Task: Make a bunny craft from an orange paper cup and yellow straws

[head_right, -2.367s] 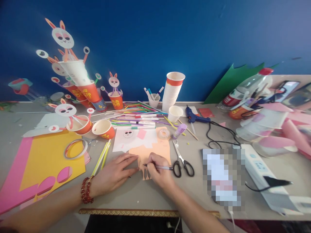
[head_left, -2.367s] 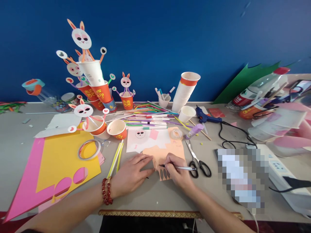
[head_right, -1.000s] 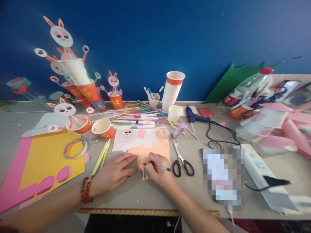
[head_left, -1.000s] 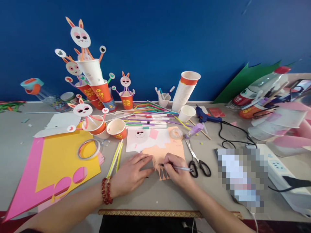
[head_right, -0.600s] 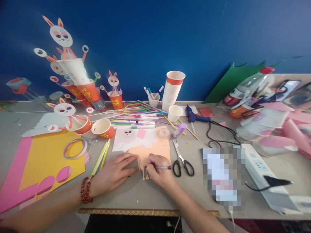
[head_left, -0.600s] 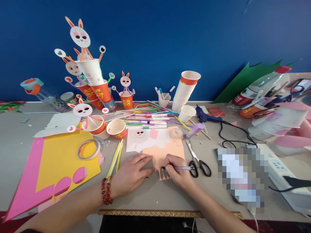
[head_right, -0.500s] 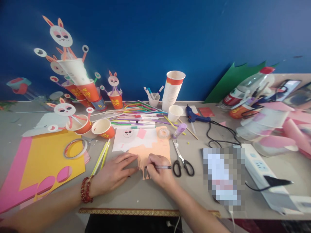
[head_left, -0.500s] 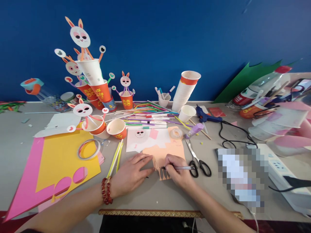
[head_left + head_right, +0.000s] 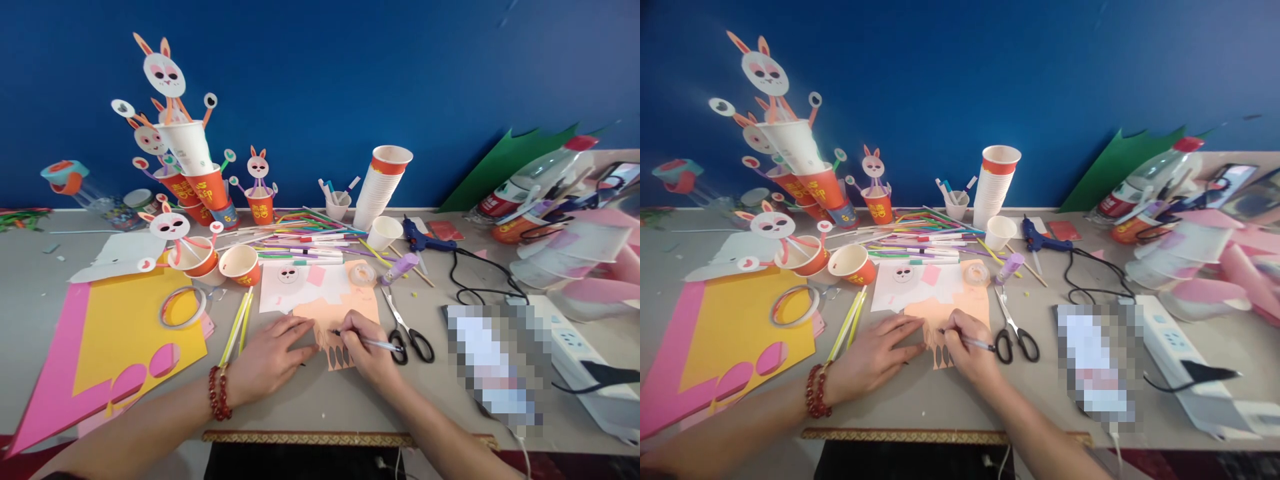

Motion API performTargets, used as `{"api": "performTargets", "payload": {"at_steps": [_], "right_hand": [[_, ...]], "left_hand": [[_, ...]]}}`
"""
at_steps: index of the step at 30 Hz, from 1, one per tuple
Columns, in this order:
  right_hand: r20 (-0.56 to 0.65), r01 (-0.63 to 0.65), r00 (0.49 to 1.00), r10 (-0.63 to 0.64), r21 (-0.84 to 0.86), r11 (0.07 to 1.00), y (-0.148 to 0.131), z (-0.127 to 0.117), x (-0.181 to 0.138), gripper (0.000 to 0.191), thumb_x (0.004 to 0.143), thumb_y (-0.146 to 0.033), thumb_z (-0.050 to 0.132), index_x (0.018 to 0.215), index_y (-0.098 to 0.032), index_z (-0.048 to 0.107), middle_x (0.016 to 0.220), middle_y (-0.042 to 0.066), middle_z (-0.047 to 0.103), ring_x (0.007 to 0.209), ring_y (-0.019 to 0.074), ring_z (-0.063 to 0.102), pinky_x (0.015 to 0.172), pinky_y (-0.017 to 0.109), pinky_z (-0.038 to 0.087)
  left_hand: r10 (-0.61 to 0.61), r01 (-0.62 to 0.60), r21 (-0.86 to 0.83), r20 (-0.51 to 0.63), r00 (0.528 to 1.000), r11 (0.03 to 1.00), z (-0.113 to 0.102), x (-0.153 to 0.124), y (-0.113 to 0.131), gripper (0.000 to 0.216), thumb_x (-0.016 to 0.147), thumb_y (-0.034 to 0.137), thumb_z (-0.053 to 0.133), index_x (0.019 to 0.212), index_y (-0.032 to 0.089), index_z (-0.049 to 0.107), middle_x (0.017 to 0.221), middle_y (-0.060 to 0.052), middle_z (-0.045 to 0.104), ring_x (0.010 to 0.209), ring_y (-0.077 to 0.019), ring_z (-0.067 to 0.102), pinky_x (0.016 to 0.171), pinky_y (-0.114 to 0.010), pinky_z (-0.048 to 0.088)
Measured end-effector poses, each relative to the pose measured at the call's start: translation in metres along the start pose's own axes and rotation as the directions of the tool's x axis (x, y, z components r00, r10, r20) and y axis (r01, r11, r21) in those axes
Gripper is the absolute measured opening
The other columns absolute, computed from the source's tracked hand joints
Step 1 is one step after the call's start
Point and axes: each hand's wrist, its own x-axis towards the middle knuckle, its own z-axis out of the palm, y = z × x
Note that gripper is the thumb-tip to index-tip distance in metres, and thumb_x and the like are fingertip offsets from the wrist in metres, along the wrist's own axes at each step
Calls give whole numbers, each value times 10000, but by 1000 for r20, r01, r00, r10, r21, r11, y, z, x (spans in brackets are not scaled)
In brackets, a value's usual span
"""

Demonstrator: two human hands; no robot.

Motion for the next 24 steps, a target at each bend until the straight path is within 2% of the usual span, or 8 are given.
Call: {"api": "performTargets", "payload": {"at_steps": [10,24], "right_hand": [[38,-13,999,15,-43,999,5,1,-1,146,807,-149,431,680,-219,447,615,-31,481,570,135,445,553,241,344],[48,3,999,1,-100,995,4,2,0,141,809,-168,423,678,-221,431,597,-37,456,554,132,433,543,237,329]], "left_hand": [[2,-2,4,2,1000,1000,-1,1,1,394,922,129,526,1297,227,598,1487,-143,485,1369,-319,421,1086,-540,451],[2,-2,-12,-4,1000,1000,-2,1,1,399,908,128,540,1289,222,613,1483,-145,494,1363,-327,426,1088,-537,446]]}}
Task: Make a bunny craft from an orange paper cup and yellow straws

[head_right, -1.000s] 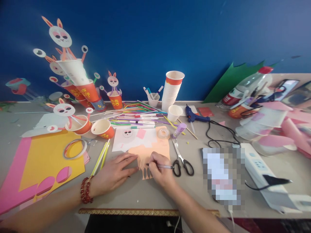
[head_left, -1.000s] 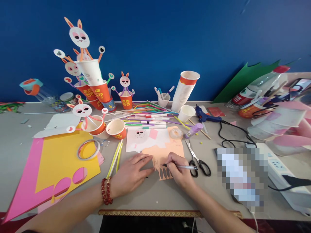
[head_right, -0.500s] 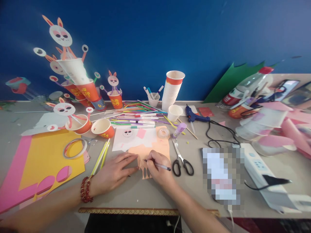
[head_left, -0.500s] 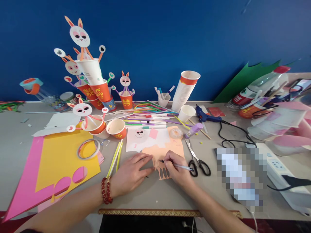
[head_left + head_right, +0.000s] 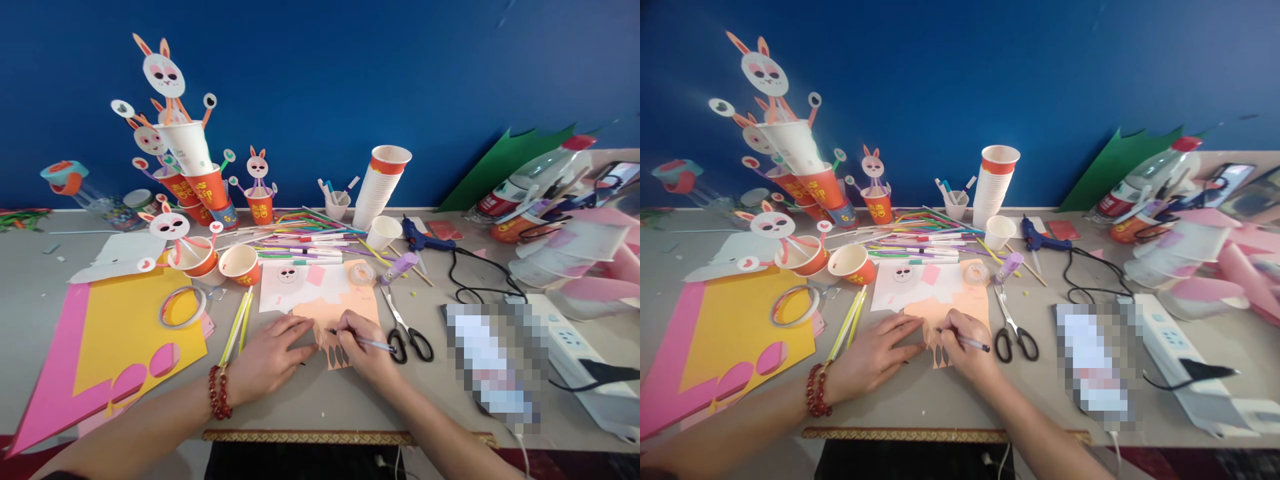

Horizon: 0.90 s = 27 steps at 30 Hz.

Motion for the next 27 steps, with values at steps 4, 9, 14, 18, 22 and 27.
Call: {"api": "performTargets", "payload": {"at_steps": [4,9,14,18,22,27], "right_hand": [[-2,4,1000,-4,-7,1000,0,0,0,143,810,-167,421,677,-220,429,598,-36,453,558,133,434,550,239,329],[-3,4,1000,-4,-19,1000,0,0,-1,142,800,-155,420,675,-222,419,594,-41,442,553,131,427,547,240,314],[2,11,1000,-11,-27,1000,3,0,-1,142,806,-146,419,686,-220,433,601,-40,458,565,134,442,562,241,328],[-7,21,1000,-22,-32,999,2,-1,-2,140,804,-151,421,685,-221,444,600,-36,463,563,138,447,557,243,330],[-10,28,1000,-28,-17,999,-1,-2,-3,155,803,-144,419,671,-223,428,596,-34,471,561,139,450,553,244,333],[-13,49,999,-49,3,999,-3,-4,-3,169,807,-135,415,664,-225,415,585,-36,468,548,136,438,541,244,323]], "left_hand": [[0,0,-3,8,1000,1000,0,1,0,399,913,131,535,1293,224,610,1483,-143,493,1367,-319,424,1097,-529,441],[-5,5,-1,11,1000,1000,-1,0,1,416,911,118,527,1305,227,601,1493,-141,484,1377,-316,412,1101,-532,437],[-5,5,-3,17,1000,1000,0,0,0,432,902,117,542,1315,232,595,1502,-136,477,1380,-316,411,1106,-527,433],[-4,4,4,9,1000,1000,1,0,0,424,912,122,534,1317,232,596,1498,-140,481,1379,-318,413,1096,-533,440],[-3,3,-2,8,1000,1000,0,0,1,407,919,124,522,1305,225,604,1494,-143,484,1376,-316,414,1096,-532,441],[-7,7,-6,9,1000,1000,-1,0,1,416,903,112,534,1297,222,612,1492,-143,486,1368,-322,420,1092,-535,442]]}}
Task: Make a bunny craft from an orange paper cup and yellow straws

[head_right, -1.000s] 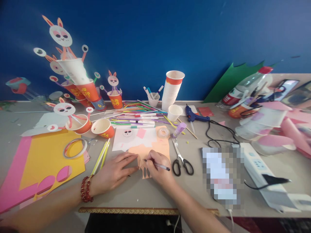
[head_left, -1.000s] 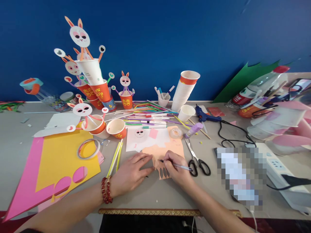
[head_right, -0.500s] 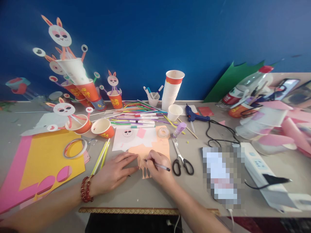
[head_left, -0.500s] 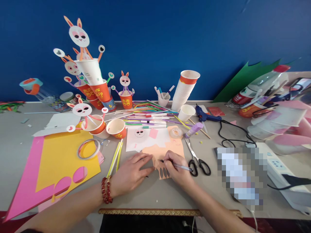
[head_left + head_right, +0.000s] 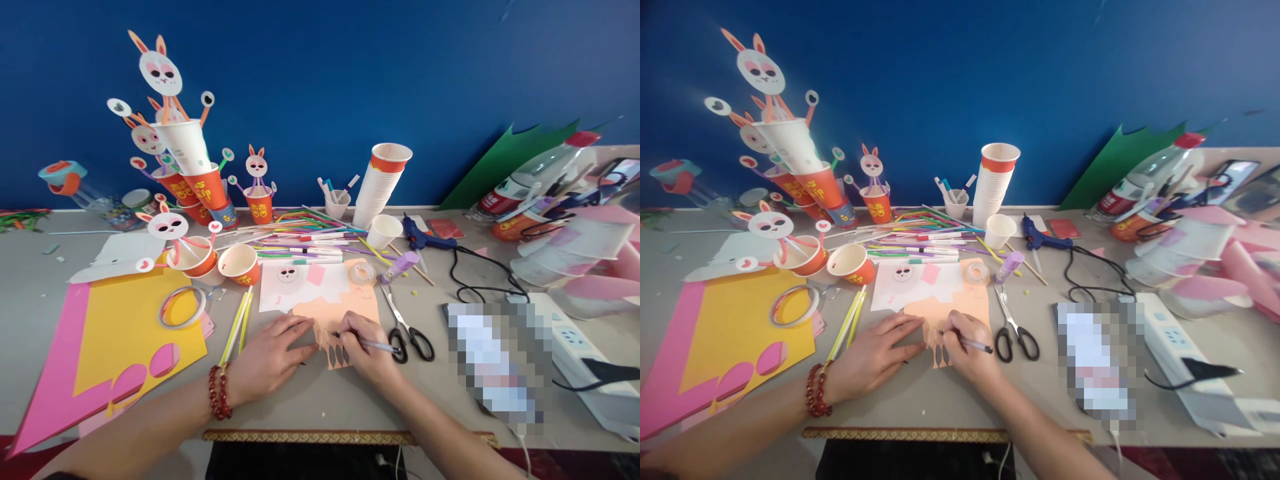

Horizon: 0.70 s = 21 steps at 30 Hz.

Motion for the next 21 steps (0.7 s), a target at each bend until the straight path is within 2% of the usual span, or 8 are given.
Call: {"api": "performTargets", "payload": {"at_steps": [21], "right_hand": [[39,6,999,-7,5,1000,0,-3,-2,197,814,-150,419,633,-223,399,562,-40,445,522,125,426,527,240,312]], "left_hand": [[1,-1,20,1,1000,1000,1,0,0,402,918,123,527,1297,232,607,1487,-137,489,1367,-320,426,1091,-539,444]]}}
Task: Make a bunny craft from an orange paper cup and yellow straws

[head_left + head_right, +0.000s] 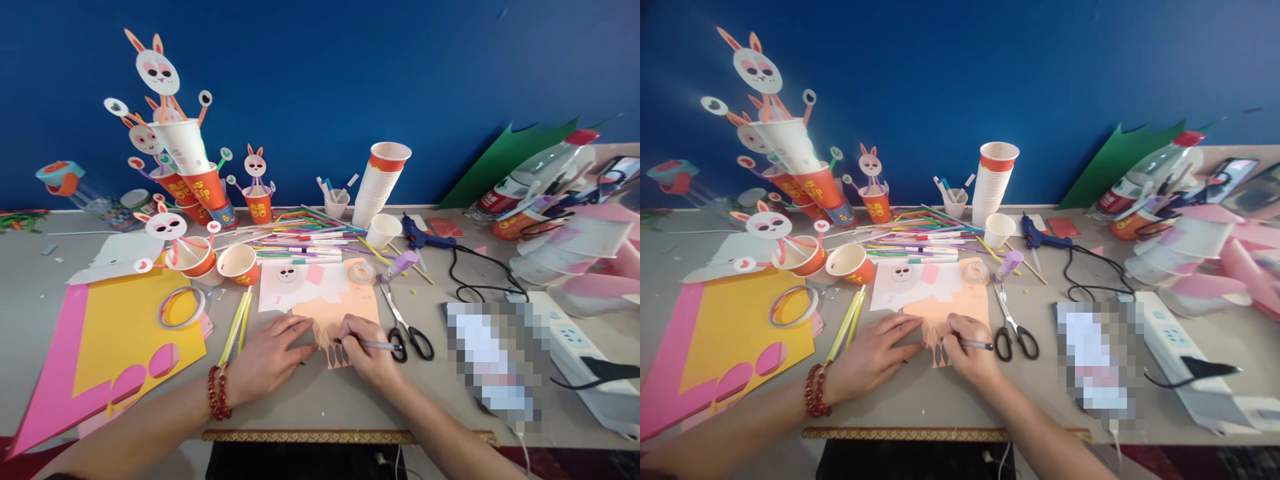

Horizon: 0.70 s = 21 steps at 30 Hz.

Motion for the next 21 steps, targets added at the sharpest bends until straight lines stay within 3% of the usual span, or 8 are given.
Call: {"api": "performTargets", "payload": {"at_steps": [10,21], "right_hand": [[34,2,999,-4,42,999,0,0,-1,190,799,-155,428,619,-218,416,555,-40,447,509,119,418,514,235,307],[-64,-24,998,27,55,998,1,5,0,169,803,-130,420,661,-222,431,589,-35,470,549,133,441,540,240,329]], "left_hand": [[0,0,-4,-5,1000,1000,-1,0,0,424,897,110,543,1297,240,604,1483,-131,492,1360,-324,432,1087,-540,446],[-3,3,-31,-21,1000,1000,0,-1,0,421,903,123,548,1303,241,607,1508,-125,477,1372,-317,422,1094,-536,442]]}}
